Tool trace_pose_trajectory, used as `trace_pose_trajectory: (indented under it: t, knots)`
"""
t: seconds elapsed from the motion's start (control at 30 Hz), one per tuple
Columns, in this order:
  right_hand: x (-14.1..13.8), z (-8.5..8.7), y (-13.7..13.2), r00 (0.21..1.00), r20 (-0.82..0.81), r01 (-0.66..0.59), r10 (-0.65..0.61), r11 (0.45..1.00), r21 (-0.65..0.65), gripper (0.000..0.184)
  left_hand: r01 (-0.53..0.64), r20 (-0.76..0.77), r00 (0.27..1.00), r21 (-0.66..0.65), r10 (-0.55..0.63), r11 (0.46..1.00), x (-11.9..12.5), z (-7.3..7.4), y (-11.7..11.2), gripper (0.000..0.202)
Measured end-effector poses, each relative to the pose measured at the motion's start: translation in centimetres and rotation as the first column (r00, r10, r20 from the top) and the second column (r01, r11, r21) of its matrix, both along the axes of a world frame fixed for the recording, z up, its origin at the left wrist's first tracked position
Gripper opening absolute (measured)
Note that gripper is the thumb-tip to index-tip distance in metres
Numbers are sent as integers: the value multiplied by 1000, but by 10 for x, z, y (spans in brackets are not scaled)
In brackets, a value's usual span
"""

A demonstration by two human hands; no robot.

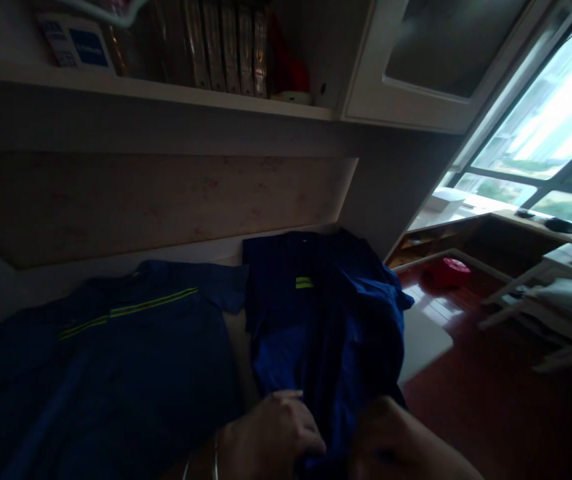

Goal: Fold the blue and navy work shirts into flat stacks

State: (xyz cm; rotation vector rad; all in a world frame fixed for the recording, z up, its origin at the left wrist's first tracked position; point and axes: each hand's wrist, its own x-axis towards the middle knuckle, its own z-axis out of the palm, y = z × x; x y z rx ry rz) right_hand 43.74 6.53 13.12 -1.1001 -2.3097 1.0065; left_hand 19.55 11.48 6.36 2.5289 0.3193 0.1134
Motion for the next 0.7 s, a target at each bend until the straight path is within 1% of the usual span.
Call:
trace_pose_trajectory:
  t: [0.03,0.07,0.1,0.13,0.17,0.2,0.23,0.27,0.3,0.33,0.37,0.4,0.43,0.47,0.5,0.53,0.57,0.6,0.63,0.67,0.7]
  knots:
    - [9,-1,14,994,-15,108,-108,994,28,39,14,-16,1000,-27,-15,1000,0,-7,-7,23]
    - [17,-7,32,971,-20,238,-238,968,78,38,19,-24,1000,-50,-20,999,0,-14,-13,20]
    - [24,-15,53,918,-15,394,-396,907,145,35,23,-29,999,-80,-26,997,0,-20,-19,20]
    - [30,-26,75,852,16,505,-524,827,246,38,34,-43,998,-131,-40,991,-1,-25,-23,21]
    - [36,-38,97,769,87,575,-633,745,339,50,43,-64,996,-198,-56,979,-1,-27,-26,22]
    - [41,-51,118,665,178,623,-725,671,403,61,49,-88,993,-270,-76,962,-2,-28,-27,24]
    - [46,-62,136,570,270,642,-776,626,444,71,55,-110,989,-341,-98,938,-4,-27,-27,26]
    - [50,-71,152,493,355,649,-794,608,457,78,74,-127,982,-408,-137,910,-5,-24,-24,31]
    - [54,-77,164,452,422,648,-786,615,450,82,79,-136,978,-471,-161,879,-7,-19,-20,38]
    - [58,-79,173,453,465,635,-761,641,431,84,49,-136,981,-519,-139,854,-8,-14,-13,47]
    - [62,-79,178,488,481,613,-729,678,405,84,-35,-128,991,-540,-41,841,-8,-7,-3,54]
    - [66,-76,179,535,470,594,-702,709,381,80,-174,-116,984,-529,133,831,-7,-1,8,55]
    - [71,-71,177,579,437,585,-689,724,365,74,-355,-89,930,-463,355,812,-6,4,21,51]
    - [75,-66,171,608,389,592,-692,722,359,68,-546,-35,819,-355,573,759,-4,8,35,44]
    - [81,-61,163,620,331,613,-711,703,362,64,-705,42,682,-230,730,671,-2,10,50,39]
    - [86,-56,152,615,272,643,-740,671,369,62,-802,115,576,-111,809,587,0,10,64,37]
    - [92,-54,139,596,216,680,-773,629,377,61,-852,162,514,-22,843,523,2,8,78,40]
    - [98,-54,124,571,165,717,-804,587,376,62,-872,178,485,28,856,488,3,3,90,46]
    - [104,-57,108,550,120,753,-827,553,356,64,-882,177,469,42,865,469,3,-2,101,51]
    - [110,-62,92,536,83,787,-840,533,311,65,-887,168,459,31,872,461,3,-9,110,51]
    - [115,-69,75,531,57,814,-846,527,242,63,-887,160,457,16,875,461,2,-14,118,48]
